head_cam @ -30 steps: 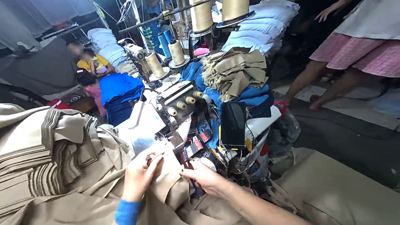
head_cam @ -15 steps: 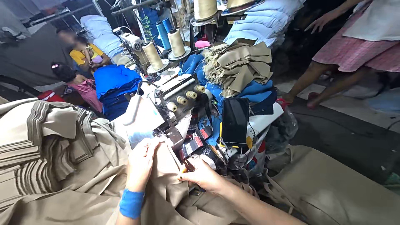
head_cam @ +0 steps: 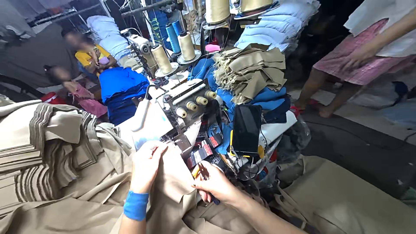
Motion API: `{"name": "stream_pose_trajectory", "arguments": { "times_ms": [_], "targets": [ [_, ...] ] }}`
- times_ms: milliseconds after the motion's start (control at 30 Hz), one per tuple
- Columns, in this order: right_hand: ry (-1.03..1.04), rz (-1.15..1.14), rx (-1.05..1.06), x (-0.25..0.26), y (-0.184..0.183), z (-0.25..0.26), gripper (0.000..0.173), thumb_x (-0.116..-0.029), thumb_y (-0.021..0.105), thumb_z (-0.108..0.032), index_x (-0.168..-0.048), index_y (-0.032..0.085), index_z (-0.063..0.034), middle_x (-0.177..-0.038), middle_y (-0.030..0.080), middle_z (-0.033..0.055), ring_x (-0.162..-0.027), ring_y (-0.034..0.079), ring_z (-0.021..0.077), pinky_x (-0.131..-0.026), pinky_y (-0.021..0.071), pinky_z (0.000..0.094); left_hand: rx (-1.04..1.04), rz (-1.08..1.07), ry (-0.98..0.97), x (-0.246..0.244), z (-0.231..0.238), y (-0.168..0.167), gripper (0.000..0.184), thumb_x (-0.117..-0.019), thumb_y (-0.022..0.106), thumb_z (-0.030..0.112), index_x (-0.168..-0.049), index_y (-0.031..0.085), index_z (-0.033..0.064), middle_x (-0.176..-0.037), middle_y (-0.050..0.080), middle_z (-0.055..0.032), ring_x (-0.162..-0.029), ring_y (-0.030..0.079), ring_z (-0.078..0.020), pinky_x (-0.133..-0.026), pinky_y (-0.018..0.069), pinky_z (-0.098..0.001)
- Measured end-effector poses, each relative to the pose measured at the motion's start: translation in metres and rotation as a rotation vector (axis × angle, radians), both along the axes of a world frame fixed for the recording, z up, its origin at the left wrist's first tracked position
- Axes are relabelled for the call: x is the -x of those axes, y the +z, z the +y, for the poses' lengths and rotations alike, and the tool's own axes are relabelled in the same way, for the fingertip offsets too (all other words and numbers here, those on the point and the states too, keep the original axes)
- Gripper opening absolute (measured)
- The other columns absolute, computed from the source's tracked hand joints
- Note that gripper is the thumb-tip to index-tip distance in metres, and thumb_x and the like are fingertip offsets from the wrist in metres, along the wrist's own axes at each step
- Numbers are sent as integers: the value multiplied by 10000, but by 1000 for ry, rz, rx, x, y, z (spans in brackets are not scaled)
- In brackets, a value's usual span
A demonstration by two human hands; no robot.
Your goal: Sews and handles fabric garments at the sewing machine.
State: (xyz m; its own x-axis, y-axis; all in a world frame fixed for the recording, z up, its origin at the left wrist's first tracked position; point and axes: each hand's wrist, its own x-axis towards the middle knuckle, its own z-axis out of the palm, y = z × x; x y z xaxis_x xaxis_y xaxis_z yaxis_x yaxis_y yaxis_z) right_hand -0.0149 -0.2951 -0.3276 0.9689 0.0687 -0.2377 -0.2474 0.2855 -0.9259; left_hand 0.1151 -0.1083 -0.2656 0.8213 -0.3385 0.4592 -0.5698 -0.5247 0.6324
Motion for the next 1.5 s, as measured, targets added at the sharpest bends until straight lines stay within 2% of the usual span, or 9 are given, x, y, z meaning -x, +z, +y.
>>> {"name": "stream_pose_trajectory", "arguments": {
  "times_ms": [200, 333, 633, 867, 1033, 1133, 1233, 1367, 1500],
  "targets": [
    [102, -111, 80, 9, -5, -8, 486, -848, 731, -1, -1277, 519, -83, -854, 635, 13, -504, 579, 111, -438, 528, 273, 59, 180, 32, 0, 11, -2, 89, -837, 810, 201, -905, 771, 160, -863, 745, 56, -782, 704, -59, -728, 608, -291],
    [134, -107, 107, 25, -7, -13, 538, -864, 722, -6, -1347, 499, -88, -859, 656, 15, -514, 581, 99, -450, 519, 259, 89, 168, -20, 13, 17, -4, 86, -875, 744, 175, -930, 785, 124, -898, 755, 53, -840, 715, -25, -780, 610, -230],
    [95, -70, 114, 36, -12, -5, 457, -870, 703, 21, -1282, 515, -46, -834, 650, 6, -517, 565, 71, -460, 501, 237, -2, 90, 117, 13, 2, -9, 157, -841, 765, 275, -935, 771, 150, -865, 732, 64, -776, 678, -25, -693, 569, -249],
    [60, -117, 122, 44, -8, -4, 436, -898, 683, 5, -1302, 519, -14, -840, 648, 9, -527, 565, 68, -468, 505, 240, -402, -558, 290, 54, -28, -25, 208, -972, 625, 186, -1007, 805, 89, -998, 750, -133, -924, 715, -306, -812, 536, -503],
    [-21, -155, 91, 41, -5, -4, 450, -922, 654, -4, -1343, 501, -41, -872, 645, 9, -531, 559, 75, -460, 502, 246, -522, -439, 448, 73, -48, -50, 380, -1038, 497, 252, -1298, 717, 84, -1263, 724, -115, -1076, 723, -297, -945, 483, -569],
    [-68, -183, 90, 39, 1, -4, 486, -922, 643, 14, -1382, 501, -49, -883, 654, 12, -539, 556, 77, -465, 496, 247, -369, -333, 419, 66, -49, -50, 392, -1042, 470, 295, -1241, 743, 97, -1227, 734, -102, -1152, 689, -286, -1008, 496, -531],
    [-79, -242, 140, 39, 3, -3, 473, -945, 643, -17, -1401, 523, -64, -895, 659, 7, -567, 561, 63, -486, 498, 239, -312, -379, 439, 61, -46, -46, 395, -1017, 501, 321, -1110, 772, 48, -1106, 760, -129, -1042, 722, -305, -917, 544, -487],
    [-62, -317, 266, 24, 3, 0, 464, -973, 626, -52, -1425, 582, -148, -919, 654, 38, -585, 582, 103, -487, 520, 276, -288, -238, 304, 42, -26, -31, 378, -1030, 499, 280, -1220, 706, 27, -1230, 723, -107, -1200, 667, -268, -1100, 437, -552],
    [-123, -405, 409, -9, 6, 6, 400, -999, 594, -106, -1396, 625, -153, -1004, 692, 45, -690, 636, 101, -577, 557, 280, -290, 6, 212, 3, -13, -15, 390, -1050, 486, 291, -1320, 632, 51, -1243, 712, -88, -1210, 643, -274, -1051, 470, -535]
  ]
}}
